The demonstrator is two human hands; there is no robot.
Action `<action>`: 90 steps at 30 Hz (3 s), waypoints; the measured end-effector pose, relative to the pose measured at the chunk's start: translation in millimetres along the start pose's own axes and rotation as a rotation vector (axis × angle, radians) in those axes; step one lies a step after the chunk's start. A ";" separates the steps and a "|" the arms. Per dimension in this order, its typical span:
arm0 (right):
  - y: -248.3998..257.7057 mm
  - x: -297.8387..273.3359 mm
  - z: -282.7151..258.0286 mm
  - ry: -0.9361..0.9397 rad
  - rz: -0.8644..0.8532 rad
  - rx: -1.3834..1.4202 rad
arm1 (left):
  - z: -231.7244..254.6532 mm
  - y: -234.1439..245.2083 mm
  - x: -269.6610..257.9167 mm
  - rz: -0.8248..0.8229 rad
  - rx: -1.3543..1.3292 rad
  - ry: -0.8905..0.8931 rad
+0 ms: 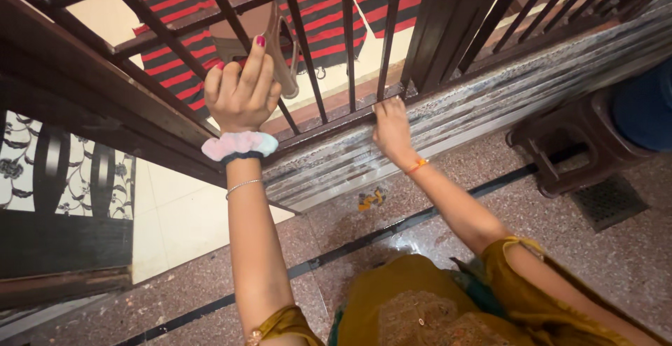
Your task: The person wipes the horizontal bars and frame of a metal gate with a small cloth.
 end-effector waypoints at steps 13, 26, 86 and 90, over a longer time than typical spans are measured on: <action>-45.5 14.9 -175.1 0.378 -0.170 0.337 | -1.2 -0.6 -0.3 -0.001 -0.001 -0.002; -35.3 17.0 -84.5 0.232 -0.330 0.160 | 0.0 1.7 1.7 -0.003 0.006 -0.003; 13.6 -0.2 38.1 0.209 -0.092 0.383 | 0.5 -26.3 -27.3 -0.128 0.191 0.021; -0.3 -6.2 26.2 0.174 -0.020 0.388 | 8.2 -31.5 -29.3 -0.104 0.210 0.063</action>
Point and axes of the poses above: each hand's wrist, its own x-axis towards the middle knuckle, its own y-axis out of the back of the hand, z = x × y, the point moved 2 cm from there along x, towards the middle knuckle, and after that the axes turned 8 degrees about -z, right-handed, at the moved point
